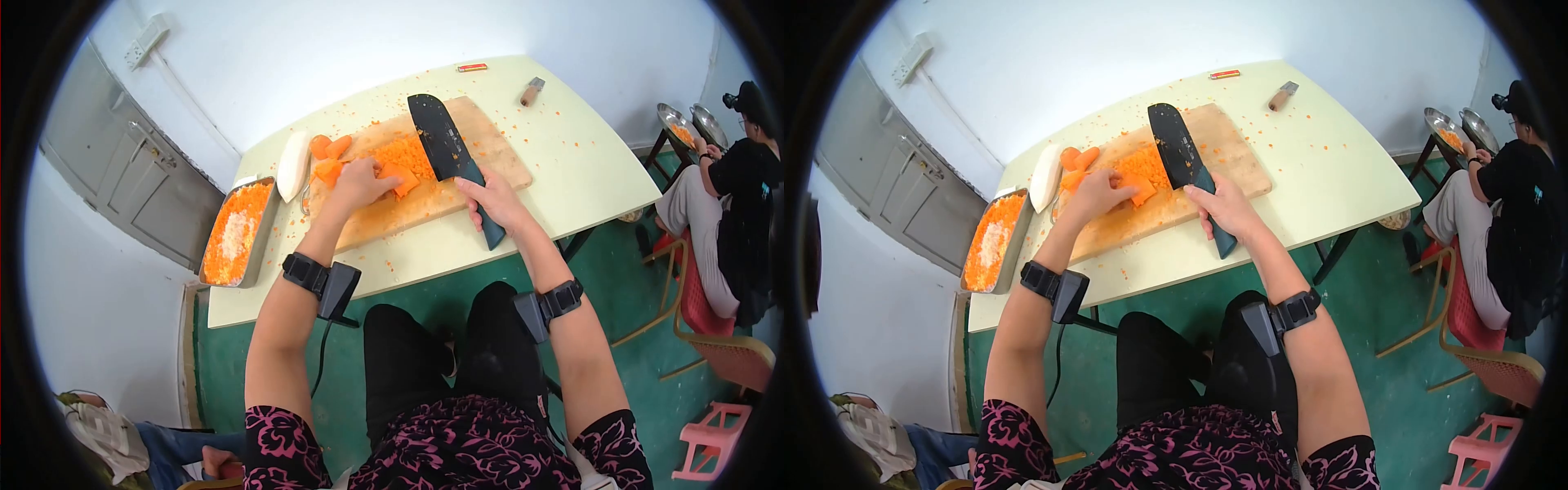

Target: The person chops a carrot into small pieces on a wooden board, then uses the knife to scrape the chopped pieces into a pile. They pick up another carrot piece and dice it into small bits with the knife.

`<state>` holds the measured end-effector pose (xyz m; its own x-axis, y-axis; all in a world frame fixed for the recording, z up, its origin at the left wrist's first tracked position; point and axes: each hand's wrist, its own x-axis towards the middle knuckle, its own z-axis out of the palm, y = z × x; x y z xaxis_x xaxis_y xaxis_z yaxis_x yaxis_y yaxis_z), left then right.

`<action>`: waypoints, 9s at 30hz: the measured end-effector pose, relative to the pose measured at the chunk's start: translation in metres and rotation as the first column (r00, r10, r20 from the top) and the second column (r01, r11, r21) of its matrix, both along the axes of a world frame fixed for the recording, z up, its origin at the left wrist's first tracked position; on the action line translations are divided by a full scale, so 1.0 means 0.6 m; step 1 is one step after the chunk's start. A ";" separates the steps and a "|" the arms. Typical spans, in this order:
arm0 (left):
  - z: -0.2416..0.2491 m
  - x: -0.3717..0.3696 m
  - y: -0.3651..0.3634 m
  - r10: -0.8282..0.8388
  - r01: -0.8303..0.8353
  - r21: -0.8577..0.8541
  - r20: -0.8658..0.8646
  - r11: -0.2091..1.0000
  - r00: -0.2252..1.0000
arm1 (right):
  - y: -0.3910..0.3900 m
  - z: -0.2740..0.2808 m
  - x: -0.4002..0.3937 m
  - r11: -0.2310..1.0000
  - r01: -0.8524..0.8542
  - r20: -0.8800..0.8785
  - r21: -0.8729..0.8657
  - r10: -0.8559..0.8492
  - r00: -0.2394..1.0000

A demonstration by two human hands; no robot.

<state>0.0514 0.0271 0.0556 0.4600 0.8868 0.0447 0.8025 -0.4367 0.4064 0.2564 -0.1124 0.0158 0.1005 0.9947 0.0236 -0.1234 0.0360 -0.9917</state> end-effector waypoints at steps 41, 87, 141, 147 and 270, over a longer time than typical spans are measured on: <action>-0.071 -0.091 -0.121 0.033 -0.139 0.410 0.256 0.901 0.966 | -0.023 0.080 -0.030 0.998 -0.057 0.310 -0.042 0.067 0.949; -0.063 -0.081 -0.110 -0.069 -0.030 0.335 0.279 0.942 0.958 | -0.005 0.144 -0.075 0.896 -0.248 0.740 -0.369 0.445 0.504; -0.071 -0.039 -0.101 -0.352 0.166 0.614 0.196 0.772 0.915 | -0.039 0.135 -0.079 0.976 -0.201 0.930 -0.089 0.154 0.335; -0.066 -0.038 -0.100 -0.362 0.190 0.637 0.149 0.747 0.920 | -0.038 0.125 -0.081 0.972 -0.227 0.950 -0.066 0.131 0.285; -0.075 -0.040 -0.101 -0.309 0.132 0.597 0.204 0.791 0.929 | 0.041 0.123 -0.082 0.915 -0.316 0.896 -0.252 0.344 0.280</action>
